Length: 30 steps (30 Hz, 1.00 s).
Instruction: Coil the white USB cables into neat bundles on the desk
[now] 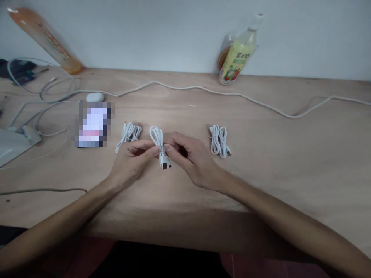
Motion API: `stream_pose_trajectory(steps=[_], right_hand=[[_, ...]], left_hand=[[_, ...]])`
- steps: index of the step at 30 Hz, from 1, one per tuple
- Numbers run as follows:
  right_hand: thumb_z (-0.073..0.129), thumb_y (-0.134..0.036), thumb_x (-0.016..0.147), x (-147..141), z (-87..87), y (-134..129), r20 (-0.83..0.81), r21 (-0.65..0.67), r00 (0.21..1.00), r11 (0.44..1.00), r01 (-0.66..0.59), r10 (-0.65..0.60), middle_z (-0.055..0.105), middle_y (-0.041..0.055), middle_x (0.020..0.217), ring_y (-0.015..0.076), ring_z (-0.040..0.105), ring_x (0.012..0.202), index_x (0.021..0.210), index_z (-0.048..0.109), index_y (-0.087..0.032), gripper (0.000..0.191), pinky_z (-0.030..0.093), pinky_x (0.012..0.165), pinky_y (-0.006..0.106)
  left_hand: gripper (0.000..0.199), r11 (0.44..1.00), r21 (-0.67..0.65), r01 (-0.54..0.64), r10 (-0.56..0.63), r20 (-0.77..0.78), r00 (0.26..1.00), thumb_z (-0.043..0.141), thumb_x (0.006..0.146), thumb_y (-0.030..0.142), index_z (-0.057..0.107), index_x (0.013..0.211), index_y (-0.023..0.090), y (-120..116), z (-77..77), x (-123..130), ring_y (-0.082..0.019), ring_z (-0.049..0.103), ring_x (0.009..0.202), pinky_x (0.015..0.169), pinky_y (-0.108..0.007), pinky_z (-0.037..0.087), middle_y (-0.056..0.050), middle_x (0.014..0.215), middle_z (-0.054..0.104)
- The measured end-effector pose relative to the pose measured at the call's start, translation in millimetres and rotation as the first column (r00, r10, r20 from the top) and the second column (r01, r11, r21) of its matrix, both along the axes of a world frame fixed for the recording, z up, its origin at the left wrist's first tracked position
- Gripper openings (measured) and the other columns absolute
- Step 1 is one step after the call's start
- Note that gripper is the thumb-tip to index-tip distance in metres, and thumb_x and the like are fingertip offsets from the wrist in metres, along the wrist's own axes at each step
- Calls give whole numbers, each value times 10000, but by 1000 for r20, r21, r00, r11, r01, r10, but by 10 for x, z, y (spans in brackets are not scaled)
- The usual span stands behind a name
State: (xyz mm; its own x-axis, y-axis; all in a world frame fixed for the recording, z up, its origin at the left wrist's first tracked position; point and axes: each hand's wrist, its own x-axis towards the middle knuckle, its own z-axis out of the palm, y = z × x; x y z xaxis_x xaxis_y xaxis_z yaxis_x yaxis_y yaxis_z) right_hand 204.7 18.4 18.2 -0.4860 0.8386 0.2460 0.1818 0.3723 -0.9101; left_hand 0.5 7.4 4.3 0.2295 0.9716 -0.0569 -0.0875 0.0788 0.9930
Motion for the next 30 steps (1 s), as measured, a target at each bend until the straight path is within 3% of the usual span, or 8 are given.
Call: stream_pose_trajectory(steps=[5,11,13,17,19,23,28,30], right_hand=[[545,-219,1111,12,-37,-8,76,260,997,966,-3,-18,513,-52,719,121,434,617,846,552,-230,265,353,595,281],[509,-199,1122,57,-76,-2,220,527,972,848,-49,-80,638,-4,802,149,523,649,950,623,-233,210,393,605,305],[509,-201,1126,82,-86,11,251,608,961,791,-64,-114,675,16,832,164,581,685,956,646,-235,221,422,620,313],[499,-158,1112,135,-76,57,285,772,951,616,-154,-120,694,20,829,173,607,698,997,693,-257,246,450,621,327],[497,-170,1104,152,-53,78,315,765,945,613,-198,-88,661,4,775,170,571,654,981,709,-289,272,437,592,335],[557,-181,1066,157,-24,88,309,693,950,696,-188,-52,586,-27,697,150,497,587,893,688,-321,258,390,559,343],[599,-172,1058,160,-82,67,204,799,973,592,-100,-111,656,-28,729,151,545,605,936,679,-305,197,384,563,341],[607,-231,1072,158,-92,51,223,773,964,628,-86,-143,701,-6,768,166,593,638,945,687,-285,160,424,589,337]], left_hand=[[356,969,-216,122,-69,240,968,946,815,511,879,866,165,-9,-22,18,-189,763,754,754,-329,662,-79,849,836],[325,900,-359,246,-78,422,903,1029,727,447,864,776,171,-7,24,9,-130,709,659,652,-247,633,-32,732,778],[340,888,-378,262,-87,421,903,1038,708,450,848,737,170,-5,39,-2,-118,693,636,621,-229,616,-34,727,777],[392,871,-404,280,-111,393,913,1047,677,483,814,678,167,-4,55,-14,-121,668,600,556,-224,586,-43,693,764],[411,867,-407,286,-118,391,913,1053,661,491,793,639,174,-7,59,-10,-128,660,581,547,-232,587,-24,626,723],[396,876,-385,289,-134,382,914,1052,660,496,814,659,179,-20,68,5,-139,673,598,568,-247,600,-22,625,720],[349,921,-281,269,-170,332,928,996,760,510,893,866,195,-28,44,-6,-181,746,726,704,-312,644,-49,729,782],[376,947,-224,229,-161,285,945,977,779,535,904,937,202,-20,15,-18,-203,766,782,762,-346,654,-67,802,816]])
